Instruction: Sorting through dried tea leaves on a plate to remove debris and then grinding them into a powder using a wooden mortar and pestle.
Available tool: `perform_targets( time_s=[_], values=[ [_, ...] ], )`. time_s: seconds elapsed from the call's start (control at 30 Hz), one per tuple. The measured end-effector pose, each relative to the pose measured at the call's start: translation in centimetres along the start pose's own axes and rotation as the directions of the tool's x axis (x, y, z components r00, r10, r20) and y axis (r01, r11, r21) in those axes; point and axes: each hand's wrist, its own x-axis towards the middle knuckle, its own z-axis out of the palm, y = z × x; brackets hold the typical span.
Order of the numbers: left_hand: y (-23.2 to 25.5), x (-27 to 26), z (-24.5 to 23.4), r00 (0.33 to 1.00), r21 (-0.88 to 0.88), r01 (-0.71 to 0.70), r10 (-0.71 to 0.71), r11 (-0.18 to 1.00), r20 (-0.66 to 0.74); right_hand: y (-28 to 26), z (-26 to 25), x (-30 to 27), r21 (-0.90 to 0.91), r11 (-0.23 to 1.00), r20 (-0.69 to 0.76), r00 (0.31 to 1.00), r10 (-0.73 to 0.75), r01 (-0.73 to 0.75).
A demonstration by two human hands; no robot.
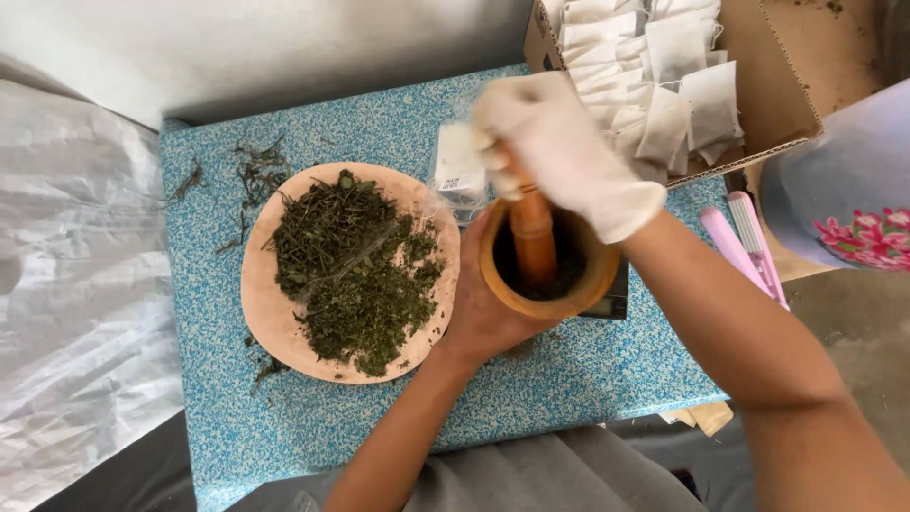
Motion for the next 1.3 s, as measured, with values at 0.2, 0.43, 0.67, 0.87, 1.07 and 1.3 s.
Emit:
perform_targets(
  time_s=[0.2, 0.43, 0.67, 0.87, 1.07, 1.3],
  values=[
    [-6.2, -3.4, 1.2, 0.899, 0.752, -0.402, 0.383, 0.522, 0.215, 2.9, 5.3, -3.9, -0.326, 0.681, 0.317, 0.755, -0.574, 0.656],
    [-1.5, -1.0, 0.5, 0.993, -0.068, 0.107, -0.103, 0.992, 0.061, 5.4, 2.1, -13.5, -0.563, 0.38, 0.43, 0.653, -0.624, 0.734],
    [0.2, -0.4, 0.3, 0.999, 0.047, -0.042, 0.043, 0.998, -0.031, 9.7, -0.1, -14.8, -0.037, 0.781, -0.597, 0.613, -0.517, 0.624],
    [-0.7, -0.5, 0.7, 0.998, 0.094, -0.054, 0.057, 0.994, -0.031, 4.0, -3.1, -10.1, 0.24, 0.852, -0.585, 0.77, -0.255, 0.465],
    [-0.7, -0.2, 0.7, 0.99, 0.142, -0.142, 0.142, 0.98, 0.009, 0.3, -3.9, -3.0, 0.034, 0.994, -0.276, 0.957, -0.09, 0.103],
    [8.2, 4.7, 0.2, 0.992, -0.205, 0.111, -0.12, 0.972, -0.031, -3.7, 4.1, -1.5, -0.69, 0.718, 0.145, 0.989, 0.021, 0.086]
  ],
)
